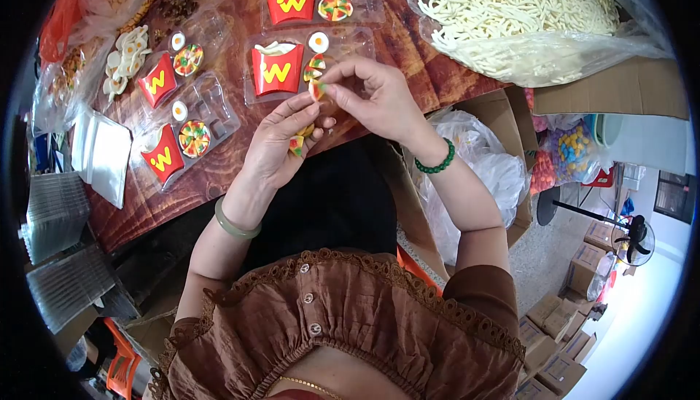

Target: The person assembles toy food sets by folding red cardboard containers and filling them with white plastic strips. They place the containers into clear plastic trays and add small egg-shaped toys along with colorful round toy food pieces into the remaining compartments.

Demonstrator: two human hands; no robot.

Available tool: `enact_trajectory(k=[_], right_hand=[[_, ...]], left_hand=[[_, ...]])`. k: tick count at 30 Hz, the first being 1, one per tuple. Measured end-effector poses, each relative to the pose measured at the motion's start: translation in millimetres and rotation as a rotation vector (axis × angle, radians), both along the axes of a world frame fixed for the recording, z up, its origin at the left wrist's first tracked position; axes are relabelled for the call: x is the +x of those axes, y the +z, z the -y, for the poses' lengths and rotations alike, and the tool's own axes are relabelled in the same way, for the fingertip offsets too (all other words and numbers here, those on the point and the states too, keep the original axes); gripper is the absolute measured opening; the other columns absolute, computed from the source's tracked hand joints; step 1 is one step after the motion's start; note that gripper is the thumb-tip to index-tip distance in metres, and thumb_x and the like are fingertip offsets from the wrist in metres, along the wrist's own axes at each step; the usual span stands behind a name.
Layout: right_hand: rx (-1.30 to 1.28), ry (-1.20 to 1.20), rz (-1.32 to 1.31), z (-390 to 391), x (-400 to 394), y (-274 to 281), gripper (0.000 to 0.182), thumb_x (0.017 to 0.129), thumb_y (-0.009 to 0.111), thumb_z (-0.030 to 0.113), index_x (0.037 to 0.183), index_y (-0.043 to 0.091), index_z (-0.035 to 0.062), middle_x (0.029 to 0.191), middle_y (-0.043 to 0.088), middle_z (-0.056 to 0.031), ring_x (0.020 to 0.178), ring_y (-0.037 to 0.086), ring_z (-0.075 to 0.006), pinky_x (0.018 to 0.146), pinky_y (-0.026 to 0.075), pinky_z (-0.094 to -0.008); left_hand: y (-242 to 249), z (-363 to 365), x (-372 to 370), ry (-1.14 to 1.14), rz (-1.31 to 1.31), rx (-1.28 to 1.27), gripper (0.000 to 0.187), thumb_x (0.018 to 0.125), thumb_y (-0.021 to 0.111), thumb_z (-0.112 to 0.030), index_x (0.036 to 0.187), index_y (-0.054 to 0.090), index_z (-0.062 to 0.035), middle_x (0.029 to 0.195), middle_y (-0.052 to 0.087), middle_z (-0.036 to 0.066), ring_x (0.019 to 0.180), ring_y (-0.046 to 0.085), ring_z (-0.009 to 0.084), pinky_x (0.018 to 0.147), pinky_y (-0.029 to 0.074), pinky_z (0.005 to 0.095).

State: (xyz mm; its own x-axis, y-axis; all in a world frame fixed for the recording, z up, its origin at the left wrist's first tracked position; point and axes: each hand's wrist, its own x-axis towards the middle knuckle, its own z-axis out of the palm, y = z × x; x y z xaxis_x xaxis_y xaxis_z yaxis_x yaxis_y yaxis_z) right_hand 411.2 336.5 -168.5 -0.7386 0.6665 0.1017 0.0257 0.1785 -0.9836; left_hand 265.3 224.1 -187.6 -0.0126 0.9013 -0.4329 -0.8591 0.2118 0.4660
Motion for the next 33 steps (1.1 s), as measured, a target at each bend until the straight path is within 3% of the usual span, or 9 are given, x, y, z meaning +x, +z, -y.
enact_trajectory(k=[2,7,9,10,15,22,24,28,33], right_hand=[[0.265,-0.013,0.168,-18.1,0.9,8.9,0.014,0.085,0.059,0.003,0.098,0.064,0.0018,0.089,0.061,-0.0001,0.073,0.053,-0.0038,0.062,0.043,-0.0207],[0.236,0.181,0.505,-39.6,-6.2,28.0,0.013,0.086,0.058,0.005,0.096,0.065,0.0016,0.086,0.06,-0.0026,0.073,0.053,-0.0049,0.064,0.043,-0.0213],[0.295,0.311,0.623,-40.8,-12.1,27.6,0.016,0.083,0.057,0.006,0.096,0.065,0.0021,0.081,0.061,-0.0066,0.07,0.055,-0.0097,0.064,0.044,-0.0247],[0.295,0.312,0.622,-43.1,-14.7,25.0,0.016,0.083,0.057,0.006,0.096,0.065,0.0021,0.081,0.061,-0.0066,0.07,0.055,-0.0097,0.064,0.044,-0.0247],[0.599,0.386,0.613,-45.0,-24.4,11.2,0.019,0.077,0.054,0.004,0.093,0.065,0.0018,0.083,0.06,-0.0147,0.077,0.058,-0.0292,0.073,0.046,-0.0378],[0.697,0.307,0.531,-45.0,-21.4,7.8,0.017,0.077,0.053,0.004,0.09,0.065,0.0035,0.084,0.058,-0.0137,0.084,0.057,-0.0297,0.075,0.046,-0.0377],[0.56,0.328,0.588,-44.7,-17.5,15.8,0.017,0.077,0.054,0.004,0.09,0.065,0.0031,0.085,0.059,-0.0142,0.085,0.057,-0.0309,0.076,0.046,-0.0379],[0.575,0.351,0.622,-39.9,-18.1,12.1,0.016,0.077,0.054,0.004,0.09,0.064,0.0024,0.085,0.058,-0.0146,0.084,0.057,-0.0315,0.076,0.046,-0.0381],[0.724,0.294,0.6,-38.5,-21.9,6.9,0.018,0.078,0.052,0.004,0.091,0.064,0.0017,0.085,0.059,-0.0149,0.085,0.057,-0.0319,0.076,0.046,-0.0385]], left_hand=[[-2.3,6.5,-5.1,-0.001,-0.003,0.007,0.026,0.089,0.058,-0.007,0.114,0.056,-0.002,0.102,0.064,0.011,0.084,0.063,0.0187,0.069,0.05,0.023],[-8.4,12.4,-14.1,0.031,-0.018,-0.029,0.035,0.09,0.055,-0.005,0.124,0.049,-0.0005,0.107,0.063,0.012,0.085,0.063,0.0193,0.071,0.051,0.0247],[-9.6,11.7,-14.6,0.022,-0.013,-0.013,0.037,0.091,0.055,-0.006,0.127,0.047,-0.0003,0.108,0.062,0.013,0.086,0.063,0.0194,0.071,0.051,0.0247],[-9.4,11.2,-14.6,0.023,-0.013,-0.013,0.037,0.091,0.055,-0.006,0.127,0.047,-0.0003,0.108,0.062,0.013,0.086,0.063,0.0194,0.071,0.051,0.0247],[-8.8,9.4,-13.8,0.015,-0.01,-0.023,0.039,0.091,0.055,-0.006,0.129,0.045,-0.0001,0.108,0.062,0.013,0.086,0.063,0.0194,0.07,0.05,0.0241],[-7.1,8.0,-13.8,0.006,0.0,-0.029,0.041,0.091,0.055,-0.007,0.129,0.044,-0.0006,0.109,0.062,0.013,0.086,0.063,0.0198,0.07,0.05,0.0245],[-5.9,8.5,-14.4,-0.001,0.005,-0.037,0.041,0.091,0.055,-0.006,0.129,0.044,-0.0009,0.109,0.062,0.013,0.085,0.063,0.0201,0.07,0.05,0.0248],[-9.1,8.0,-13.7,-0.011,-0.001,-0.031,0.041,0.091,0.055,-0.006,0.129,0.044,-0.0012,0.109,0.062,0.013,0.085,0.064,0.0204,0.07,0.05,0.025],[-7.4,8.0,-15.0,-0.008,0.009,-0.026,0.042,0.091,0.055,-0.005,0.13,0.042,-0.0012,0.111,0.061,0.014,0.085,0.063,0.0201,0.069,0.05,0.0249]])
